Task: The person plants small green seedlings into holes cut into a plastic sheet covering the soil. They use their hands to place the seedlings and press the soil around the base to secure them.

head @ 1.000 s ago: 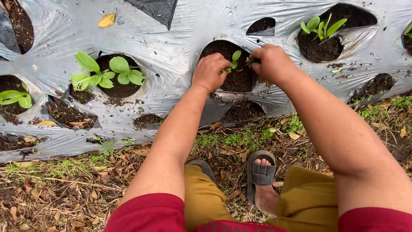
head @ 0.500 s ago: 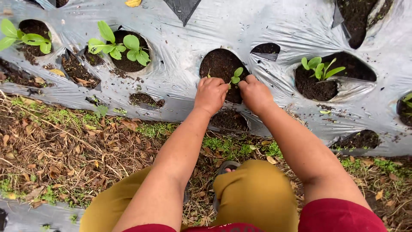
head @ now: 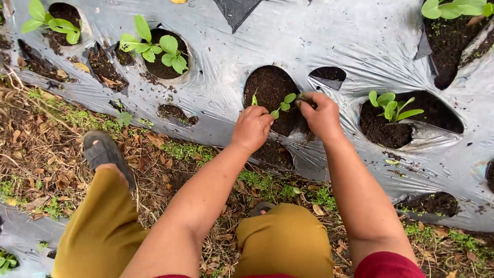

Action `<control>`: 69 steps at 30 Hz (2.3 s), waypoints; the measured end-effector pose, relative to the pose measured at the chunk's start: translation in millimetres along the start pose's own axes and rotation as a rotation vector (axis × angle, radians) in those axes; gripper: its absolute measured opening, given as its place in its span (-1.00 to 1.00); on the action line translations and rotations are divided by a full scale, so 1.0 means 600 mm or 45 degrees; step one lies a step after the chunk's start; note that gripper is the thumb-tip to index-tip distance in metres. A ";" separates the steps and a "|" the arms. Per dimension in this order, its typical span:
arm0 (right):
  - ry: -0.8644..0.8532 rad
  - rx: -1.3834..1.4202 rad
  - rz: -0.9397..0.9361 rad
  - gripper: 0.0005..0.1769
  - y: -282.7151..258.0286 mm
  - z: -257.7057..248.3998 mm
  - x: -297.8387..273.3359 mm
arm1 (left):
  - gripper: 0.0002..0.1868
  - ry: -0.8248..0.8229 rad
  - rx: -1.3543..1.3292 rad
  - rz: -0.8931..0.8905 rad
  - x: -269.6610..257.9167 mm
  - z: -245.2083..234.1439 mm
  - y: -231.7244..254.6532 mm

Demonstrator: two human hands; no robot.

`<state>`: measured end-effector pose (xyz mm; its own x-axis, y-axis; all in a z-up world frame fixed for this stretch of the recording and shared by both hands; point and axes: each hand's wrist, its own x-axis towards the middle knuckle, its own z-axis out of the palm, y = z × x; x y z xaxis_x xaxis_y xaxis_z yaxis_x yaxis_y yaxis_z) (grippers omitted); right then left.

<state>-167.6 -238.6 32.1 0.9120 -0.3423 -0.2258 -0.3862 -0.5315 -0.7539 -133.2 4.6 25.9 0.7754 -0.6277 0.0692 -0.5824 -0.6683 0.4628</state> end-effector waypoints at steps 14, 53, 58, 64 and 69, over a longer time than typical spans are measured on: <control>-0.053 -0.631 -0.370 -0.82 -0.076 0.114 0.066 | -0.54 -0.190 -0.326 -0.061 0.004 -0.180 0.020; -0.083 -0.478 -0.246 -0.67 -0.121 0.152 0.094 | -0.70 0.239 -0.525 0.325 0.009 -0.042 -0.103; -0.148 -0.532 -0.340 -0.67 -0.129 0.184 0.099 | -0.71 0.250 -0.460 0.367 0.009 -0.045 -0.101; -0.313 -0.085 -0.127 -0.69 -0.126 0.130 0.110 | -0.67 0.252 -0.438 0.339 0.008 -0.046 -0.101; -0.432 -0.233 -0.339 -0.53 -0.123 0.180 0.109 | -0.68 0.247 -0.390 0.389 0.004 -0.050 -0.104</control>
<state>-64.2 -138.3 6.5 0.9646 0.0809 -0.2511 -0.1227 -0.7049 -0.6986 -87.5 56.6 23.5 0.6281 -0.6715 0.3932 -0.7147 -0.2978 0.6329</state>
